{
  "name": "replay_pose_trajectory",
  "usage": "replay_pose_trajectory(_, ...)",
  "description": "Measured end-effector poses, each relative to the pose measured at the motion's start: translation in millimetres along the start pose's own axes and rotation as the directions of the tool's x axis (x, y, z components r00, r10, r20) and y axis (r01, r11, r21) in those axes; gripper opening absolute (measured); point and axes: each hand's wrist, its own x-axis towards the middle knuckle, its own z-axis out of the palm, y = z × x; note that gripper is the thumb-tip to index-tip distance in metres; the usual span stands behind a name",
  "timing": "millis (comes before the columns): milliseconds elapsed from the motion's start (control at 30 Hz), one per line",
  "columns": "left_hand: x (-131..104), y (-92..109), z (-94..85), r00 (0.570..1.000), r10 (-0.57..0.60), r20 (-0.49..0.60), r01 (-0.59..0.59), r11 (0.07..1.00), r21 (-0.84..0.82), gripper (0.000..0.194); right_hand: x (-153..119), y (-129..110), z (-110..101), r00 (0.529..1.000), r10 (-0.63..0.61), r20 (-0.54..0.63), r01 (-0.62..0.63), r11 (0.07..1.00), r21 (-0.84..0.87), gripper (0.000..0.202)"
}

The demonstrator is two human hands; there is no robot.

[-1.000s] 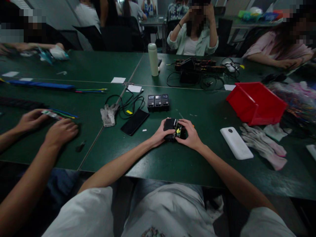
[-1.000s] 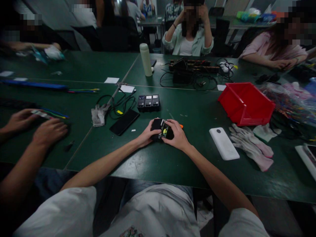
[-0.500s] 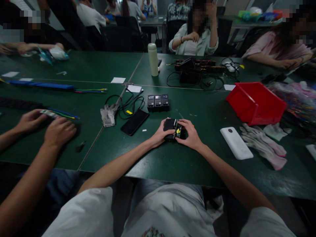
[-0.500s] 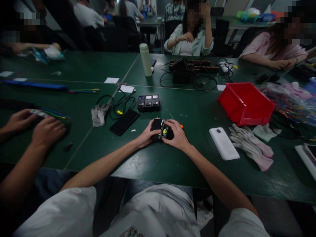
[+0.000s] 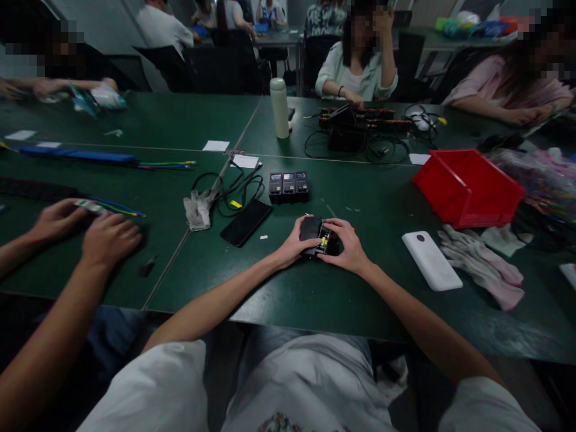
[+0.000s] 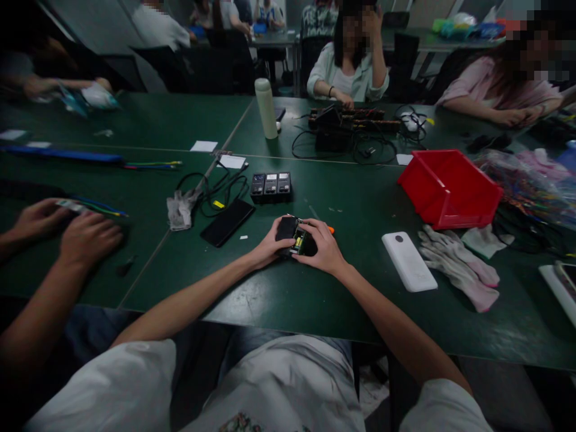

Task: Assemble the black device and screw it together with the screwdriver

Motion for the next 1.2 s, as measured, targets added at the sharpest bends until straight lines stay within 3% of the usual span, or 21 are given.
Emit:
replay_pose_trajectory(300, -0.6, 1.0, 1.0, 1.000, -0.016, -0.025, 0.015, 1.000, -0.013, 0.074, -0.4, 1.6, 0.2, 0.999, 0.026, 0.034, -0.027, 0.999, 0.022, 0.076)
replay_pose_trajectory(567, -0.8, 1.3, 3.6, 0.996, -0.048, -0.070, 0.044, 0.997, -0.063, 0.076, -2.3, 1.4, 3.6, 0.992, 0.119, 0.044, -0.120, 0.992, 0.044, 0.099)
replay_pose_trajectory(1200, -1.6, 1.2, 4.2, 0.999, 0.025, -0.037, -0.026, 0.999, -0.022, 0.077, -3.7, 4.6, 3.5, 0.993, 0.119, 0.023, -0.121, 0.985, 0.122, 0.094)
